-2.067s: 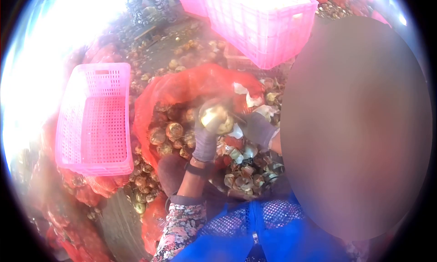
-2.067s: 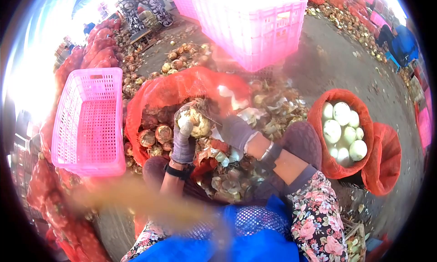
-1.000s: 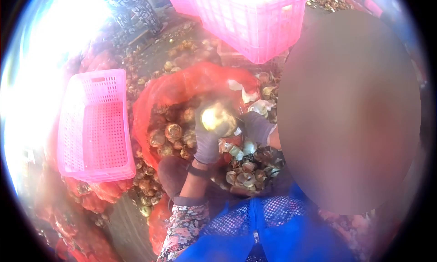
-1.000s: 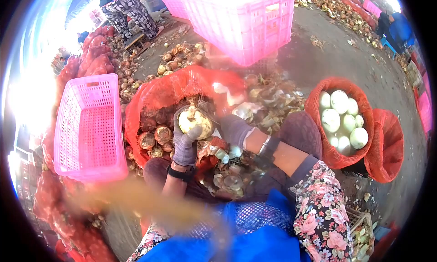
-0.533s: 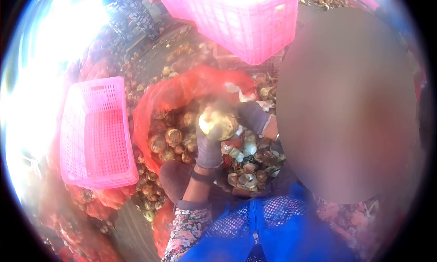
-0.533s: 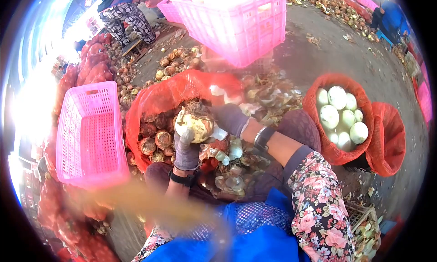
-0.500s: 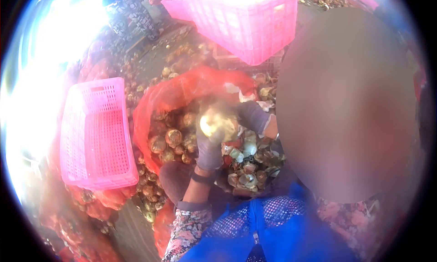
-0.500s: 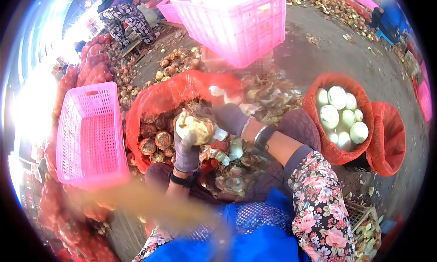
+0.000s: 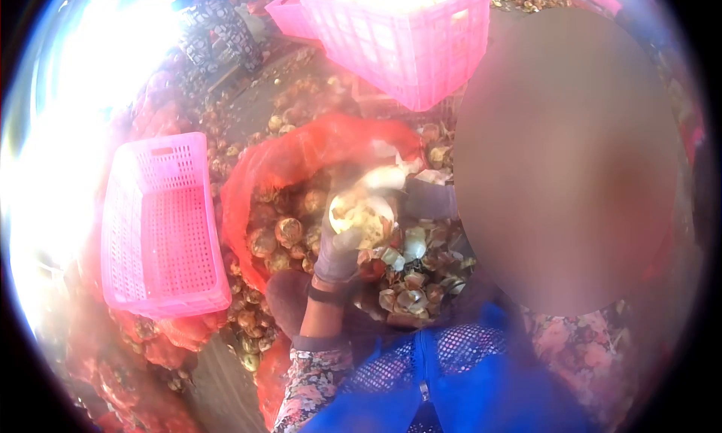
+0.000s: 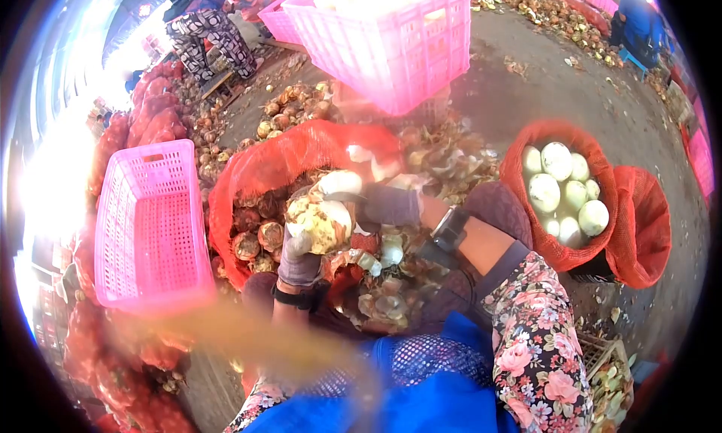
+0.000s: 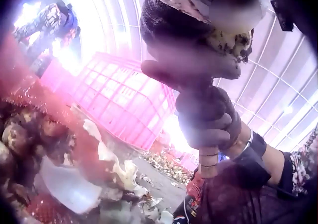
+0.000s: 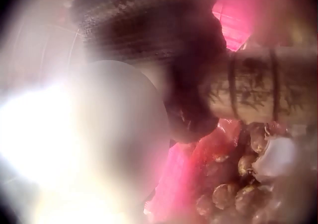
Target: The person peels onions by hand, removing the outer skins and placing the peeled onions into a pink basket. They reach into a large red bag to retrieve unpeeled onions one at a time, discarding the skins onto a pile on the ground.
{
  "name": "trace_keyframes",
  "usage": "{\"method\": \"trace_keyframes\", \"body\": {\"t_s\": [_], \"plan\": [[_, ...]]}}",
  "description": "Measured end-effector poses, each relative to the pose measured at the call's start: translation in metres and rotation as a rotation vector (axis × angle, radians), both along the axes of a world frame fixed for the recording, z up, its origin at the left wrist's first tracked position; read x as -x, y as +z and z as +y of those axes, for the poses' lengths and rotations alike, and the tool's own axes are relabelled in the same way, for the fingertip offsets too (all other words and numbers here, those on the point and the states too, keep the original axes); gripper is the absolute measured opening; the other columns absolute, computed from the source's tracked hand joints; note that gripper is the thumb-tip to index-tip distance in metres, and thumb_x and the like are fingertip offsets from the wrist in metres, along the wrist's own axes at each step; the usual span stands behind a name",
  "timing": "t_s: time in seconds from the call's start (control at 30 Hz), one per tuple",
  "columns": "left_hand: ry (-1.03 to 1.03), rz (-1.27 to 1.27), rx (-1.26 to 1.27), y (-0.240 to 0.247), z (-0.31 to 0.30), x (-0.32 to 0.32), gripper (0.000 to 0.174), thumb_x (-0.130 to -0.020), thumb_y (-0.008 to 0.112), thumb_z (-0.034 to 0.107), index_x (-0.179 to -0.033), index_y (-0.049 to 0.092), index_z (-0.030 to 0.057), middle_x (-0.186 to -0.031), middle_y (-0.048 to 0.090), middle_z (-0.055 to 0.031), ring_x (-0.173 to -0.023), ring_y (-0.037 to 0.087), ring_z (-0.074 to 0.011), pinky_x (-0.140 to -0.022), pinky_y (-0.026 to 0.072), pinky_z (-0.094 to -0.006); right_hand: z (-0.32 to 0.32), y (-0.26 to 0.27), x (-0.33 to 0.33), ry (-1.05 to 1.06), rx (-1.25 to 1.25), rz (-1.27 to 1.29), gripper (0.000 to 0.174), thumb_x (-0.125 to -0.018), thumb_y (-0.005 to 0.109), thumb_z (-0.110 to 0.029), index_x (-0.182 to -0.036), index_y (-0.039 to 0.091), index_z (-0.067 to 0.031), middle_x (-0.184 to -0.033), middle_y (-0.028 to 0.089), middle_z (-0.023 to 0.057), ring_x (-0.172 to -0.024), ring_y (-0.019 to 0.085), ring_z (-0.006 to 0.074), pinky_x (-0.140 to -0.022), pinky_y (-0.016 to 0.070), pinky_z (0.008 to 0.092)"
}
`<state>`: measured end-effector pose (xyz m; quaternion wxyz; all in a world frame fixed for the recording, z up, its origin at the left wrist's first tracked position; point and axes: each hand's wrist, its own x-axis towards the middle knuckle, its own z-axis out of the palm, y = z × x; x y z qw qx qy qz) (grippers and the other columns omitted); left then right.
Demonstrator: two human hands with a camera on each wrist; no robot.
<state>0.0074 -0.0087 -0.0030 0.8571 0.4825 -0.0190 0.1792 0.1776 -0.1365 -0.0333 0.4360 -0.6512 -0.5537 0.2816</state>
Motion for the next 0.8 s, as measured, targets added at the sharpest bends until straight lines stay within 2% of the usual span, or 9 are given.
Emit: {"method": "trace_keyframes", "body": {"t_s": [0.13, 0.27, 0.33, 0.47, 0.57, 0.63, 0.7, 0.73, 0.8], "plan": [[-0.009, 0.076, 0.121, -0.008, 0.007, 0.001, 0.082, -0.070, 0.079, 0.049, -0.133, 0.049, 0.0050, -0.120, 0.060, -0.0116, -0.108, 0.061, -0.0269, -0.094, 0.0522, -0.0414, -0.008, 0.056, 0.009, -0.121, 0.462, -0.066, 0.046, -0.092, 0.059, -0.014, -0.138, 0.059, -0.0139, -0.062, 0.058, 0.0033, -0.058, 0.056, 0.0108, -0.056, 0.0483, 0.0290], [0.002, 0.066, 0.244, -0.041, 0.026, -0.007, 0.082, -0.074, 0.077, 0.053, -0.134, 0.048, 0.0063, -0.116, 0.061, -0.0119, -0.098, 0.064, -0.0278, -0.081, 0.0566, -0.0403, -0.020, 0.038, 0.009, -0.155, -0.071, 0.168, 0.052, -0.090, 0.065, -0.016, -0.141, 0.057, -0.0112, -0.074, 0.067, 0.0017, -0.067, 0.059, 0.0090, -0.061, 0.0495, 0.0291], [0.002, 0.103, 0.254, -0.040, 0.026, -0.007, 0.082, -0.075, 0.076, 0.054, -0.135, 0.047, 0.0059, -0.114, 0.062, -0.0116, -0.095, 0.064, -0.0276, -0.077, 0.0573, -0.0393, -0.021, 0.044, 0.017, -0.159, -0.178, 0.158, 0.055, -0.092, 0.068, -0.022, -0.144, 0.053, -0.0114, -0.095, 0.073, 0.0012, -0.083, 0.061, 0.0063, -0.073, 0.0519, 0.0282], [-0.029, -0.021, 0.054, -0.006, 0.004, -0.002, 0.070, -0.077, 0.080, 0.036, -0.129, 0.053, -0.0022, -0.114, 0.064, -0.0129, -0.101, 0.066, -0.0209, -0.087, 0.0574, -0.0335, -0.018, 0.039, 0.030, -0.283, -0.276, 0.114, 0.054, -0.093, 0.071, -0.023, -0.142, 0.054, -0.0070, -0.108, 0.073, 0.0038, -0.095, 0.062, 0.0060, -0.084, 0.0521, 0.0261], [-0.072, 0.059, -0.080, -0.015, 0.013, 0.002, 0.088, -0.078, 0.074, 0.053, -0.142, 0.043, 0.0019, -0.130, 0.057, -0.0135, -0.116, 0.059, -0.0271, -0.099, 0.0509, -0.0431, -0.018, 0.038, 0.030, -0.392, -0.320, 0.333, 0.046, -0.094, 0.069, -0.021, -0.136, 0.059, -0.0065, -0.111, 0.072, 0.0053, -0.094, 0.065, 0.0092, -0.084, 0.0530, 0.0267], [-0.010, 0.068, 0.145, -0.031, 0.013, -0.007, 0.087, -0.080, 0.072, 0.053, -0.143, 0.041, 0.0013, -0.132, 0.056, -0.0153, -0.119, 0.059, -0.0300, -0.101, 0.0502, -0.0469, -0.010, 0.040, 0.035, -0.509, -0.472, 0.357, 0.037, -0.095, 0.066, -0.019, -0.131, 0.062, -0.0085, -0.113, 0.071, 0.0075, -0.090, 0.067, 0.0127, -0.083, 0.0535, 0.0268], [0.054, 0.082, 0.138, -0.028, 0.010, -0.011, 0.080, -0.084, 0.069, 0.048, -0.143, 0.041, 0.0011, -0.134, 0.055, -0.0162, -0.120, 0.058, -0.0314, -0.101, 0.0501, -0.0484, -0.015, 0.030, 0.017, -0.559, -0.486, -0.449, 0.031, -0.093, 0.065, -0.014, -0.124, 0.064, -0.0111, -0.115, 0.069, 0.0075, -0.093, 0.067, 0.0198, -0.084, 0.0541, 0.0309], [0.090, 0.093, 0.018, -0.021, 0.007, -0.013, 0.074, -0.088, 0.067, 0.044, -0.142, 0.042, 0.0010, -0.133, 0.055, -0.0163, -0.120, 0.058, -0.0315, -0.101, 0.0504, -0.0481, -0.015, 0.024, 0.017, -0.561, -0.446, -0.421, 0.031, -0.090, 0.065, -0.012, -0.121, 0.065, -0.0124, -0.115, 0.068, 0.0068, -0.099, 0.065, 0.0234, -0.086, 0.0537, 0.0349], [0.032, 0.010, 0.305, -0.034, 0.002, -0.019, 0.055, -0.094, 0.063, 0.031, -0.138, 0.046, 0.0019, -0.129, 0.057, -0.0130, -0.114, 0.061, -0.0245, -0.096, 0.0543, -0.0383, -0.013, 0.021, 0.020, -0.565, -0.364, -0.367, 0.031, -0.084, 0.065, -0.007, -0.114, 0.066, -0.0150, -0.116, 0.066, 0.0056, -0.110, 0.060, 0.0308, -0.090, 0.0529, 0.0429]]}}
